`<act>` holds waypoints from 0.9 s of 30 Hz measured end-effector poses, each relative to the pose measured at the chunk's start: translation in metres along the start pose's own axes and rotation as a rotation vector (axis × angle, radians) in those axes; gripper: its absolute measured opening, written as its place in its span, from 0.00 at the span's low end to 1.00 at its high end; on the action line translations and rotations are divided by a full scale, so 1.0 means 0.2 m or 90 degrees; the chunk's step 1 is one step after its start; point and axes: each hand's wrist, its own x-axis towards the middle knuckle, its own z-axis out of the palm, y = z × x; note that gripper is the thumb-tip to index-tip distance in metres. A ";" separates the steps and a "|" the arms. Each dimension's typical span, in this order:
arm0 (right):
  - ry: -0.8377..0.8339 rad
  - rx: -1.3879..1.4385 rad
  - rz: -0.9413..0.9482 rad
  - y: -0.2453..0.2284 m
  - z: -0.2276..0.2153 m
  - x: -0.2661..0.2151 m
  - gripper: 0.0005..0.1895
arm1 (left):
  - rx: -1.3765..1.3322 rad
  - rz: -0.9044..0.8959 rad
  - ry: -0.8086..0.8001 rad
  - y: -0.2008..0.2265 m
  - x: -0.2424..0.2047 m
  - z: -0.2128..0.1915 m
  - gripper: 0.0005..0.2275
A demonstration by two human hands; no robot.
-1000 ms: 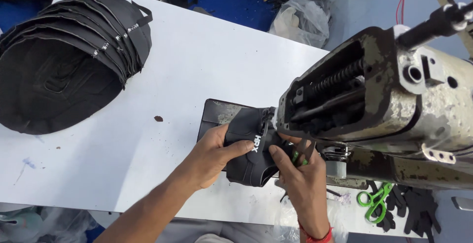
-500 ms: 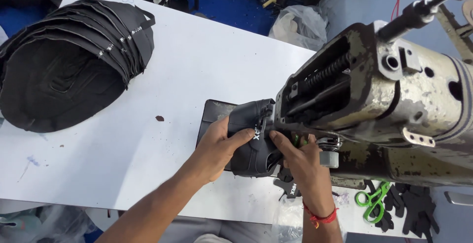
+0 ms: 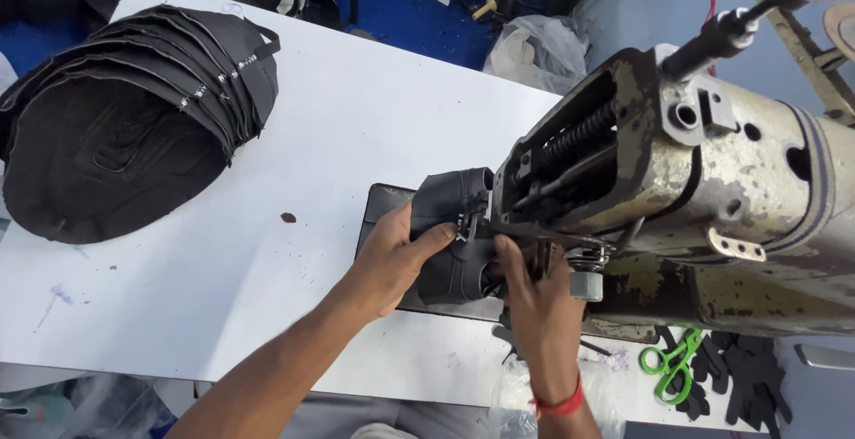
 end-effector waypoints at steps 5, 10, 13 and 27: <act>-0.024 -0.101 -0.191 -0.02 -0.02 -0.13 0.19 | 0.004 -0.021 0.009 -0.01 0.01 -0.02 0.18; -0.032 -0.155 -0.317 -0.02 0.03 -0.19 0.23 | 0.031 -0.051 0.013 0.06 -0.01 -0.01 0.18; -0.018 -0.161 -0.284 -0.01 0.04 -0.21 0.23 | 0.035 -0.070 0.000 0.05 0.00 -0.03 0.20; 0.049 -0.080 -0.301 0.11 0.18 -0.28 0.24 | 0.137 -0.090 -0.010 0.11 0.01 -0.03 0.25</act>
